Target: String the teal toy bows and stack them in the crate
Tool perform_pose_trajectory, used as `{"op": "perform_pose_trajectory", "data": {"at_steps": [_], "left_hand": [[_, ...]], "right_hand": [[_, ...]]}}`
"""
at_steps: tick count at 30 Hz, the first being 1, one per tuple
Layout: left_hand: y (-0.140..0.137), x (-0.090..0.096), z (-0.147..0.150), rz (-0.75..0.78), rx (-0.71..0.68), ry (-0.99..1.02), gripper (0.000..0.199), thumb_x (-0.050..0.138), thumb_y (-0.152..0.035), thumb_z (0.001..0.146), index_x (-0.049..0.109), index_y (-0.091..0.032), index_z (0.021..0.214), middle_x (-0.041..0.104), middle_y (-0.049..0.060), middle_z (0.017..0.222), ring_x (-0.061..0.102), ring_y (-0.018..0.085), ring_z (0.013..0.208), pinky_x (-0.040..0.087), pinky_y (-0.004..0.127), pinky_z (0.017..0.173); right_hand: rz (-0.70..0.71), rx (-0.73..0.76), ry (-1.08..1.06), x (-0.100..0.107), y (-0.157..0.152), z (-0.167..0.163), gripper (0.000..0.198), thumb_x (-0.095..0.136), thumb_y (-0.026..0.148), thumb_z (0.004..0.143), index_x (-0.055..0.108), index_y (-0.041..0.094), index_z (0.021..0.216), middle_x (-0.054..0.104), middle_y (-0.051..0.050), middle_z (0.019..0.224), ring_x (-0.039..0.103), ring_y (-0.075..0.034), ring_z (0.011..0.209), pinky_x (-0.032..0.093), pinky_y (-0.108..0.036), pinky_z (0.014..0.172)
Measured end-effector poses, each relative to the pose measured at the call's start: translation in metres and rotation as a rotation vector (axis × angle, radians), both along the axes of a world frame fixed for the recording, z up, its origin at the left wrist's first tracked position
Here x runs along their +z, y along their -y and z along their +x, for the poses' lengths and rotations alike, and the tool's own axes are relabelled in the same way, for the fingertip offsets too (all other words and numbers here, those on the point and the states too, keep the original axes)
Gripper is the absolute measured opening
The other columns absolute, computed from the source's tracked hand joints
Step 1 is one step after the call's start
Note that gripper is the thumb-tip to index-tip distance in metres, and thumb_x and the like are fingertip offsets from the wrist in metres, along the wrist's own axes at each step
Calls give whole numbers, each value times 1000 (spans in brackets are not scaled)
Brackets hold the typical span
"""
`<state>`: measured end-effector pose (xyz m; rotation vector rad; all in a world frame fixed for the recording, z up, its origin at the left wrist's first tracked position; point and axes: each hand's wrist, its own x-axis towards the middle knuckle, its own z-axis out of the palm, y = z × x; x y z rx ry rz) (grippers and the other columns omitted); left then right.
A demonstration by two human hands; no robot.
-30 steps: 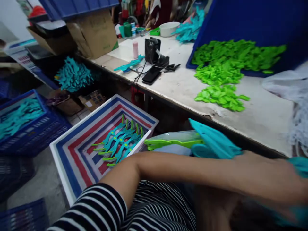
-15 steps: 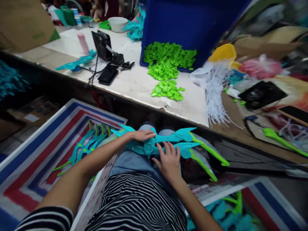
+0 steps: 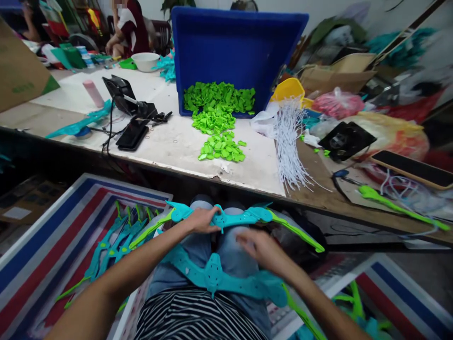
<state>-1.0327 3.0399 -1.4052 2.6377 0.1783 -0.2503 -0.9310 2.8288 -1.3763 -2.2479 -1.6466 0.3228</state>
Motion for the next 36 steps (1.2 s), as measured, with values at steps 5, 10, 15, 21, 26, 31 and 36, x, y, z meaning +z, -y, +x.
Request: {"op": "perform_pose_trajectory", "data": {"at_steps": [5, 10, 15, 21, 26, 31, 36], "left_hand": [[19, -5, -5, 215, 31, 315, 59, 64, -47, 78, 48, -17, 127, 56, 19, 122, 50, 35, 117, 37, 51, 96], [54, -19, -48, 50, -16, 385, 27, 49, -34, 89, 61, -18, 107, 63, 13, 109, 56, 27, 102, 44, 42, 87], [76, -30, -84, -373, 142, 99, 29, 48, -31, 89, 58, -21, 114, 68, 5, 103, 62, 19, 93, 49, 30, 80], [47, -10, -49, -138, 316, 353, 35, 49, -30, 88, 56, -14, 119, 60, 14, 118, 54, 25, 111, 43, 39, 96], [24, 6, 2, 159, 141, 45, 70, 68, -33, 76, 42, -6, 135, 61, 21, 117, 55, 33, 110, 41, 45, 93], [15, 16, 19, 181, 29, -46, 75, 66, -35, 76, 35, -11, 140, 64, 18, 115, 56, 32, 112, 39, 42, 94], [-5, 19, 33, -98, 62, -132, 78, 65, -39, 75, 34, -10, 140, 62, 18, 119, 58, 29, 109, 42, 32, 86]], "right_hand": [[352, -330, 303, 48, -122, 105, 30, 52, 21, 82, 67, 14, 107, 61, -16, 106, 51, -30, 100, 44, -43, 89], [343, -377, 261, 48, -171, 137, 13, 57, 17, 77, 67, 14, 85, 60, -17, 112, 48, -33, 106, 42, -47, 90], [423, -333, -153, 54, -132, 153, 6, 59, 20, 77, 62, 16, 77, 67, -7, 84, 60, -21, 81, 49, -35, 76], [93, -389, -389, 65, -89, 168, 10, 60, 20, 76, 67, 14, 76, 65, -4, 61, 58, -14, 56, 47, -25, 56], [201, -337, 177, 52, -86, 163, 24, 56, 23, 81, 73, 17, 96, 67, -10, 95, 63, -22, 85, 49, -34, 81], [286, -27, 265, 34, -68, 166, 29, 55, 27, 84, 69, 20, 107, 64, -11, 112, 58, -25, 104, 48, -41, 92], [401, -37, 308, 29, -55, 155, 24, 51, 29, 89, 70, 21, 102, 65, -11, 109, 57, -27, 103, 48, -46, 90]]}}
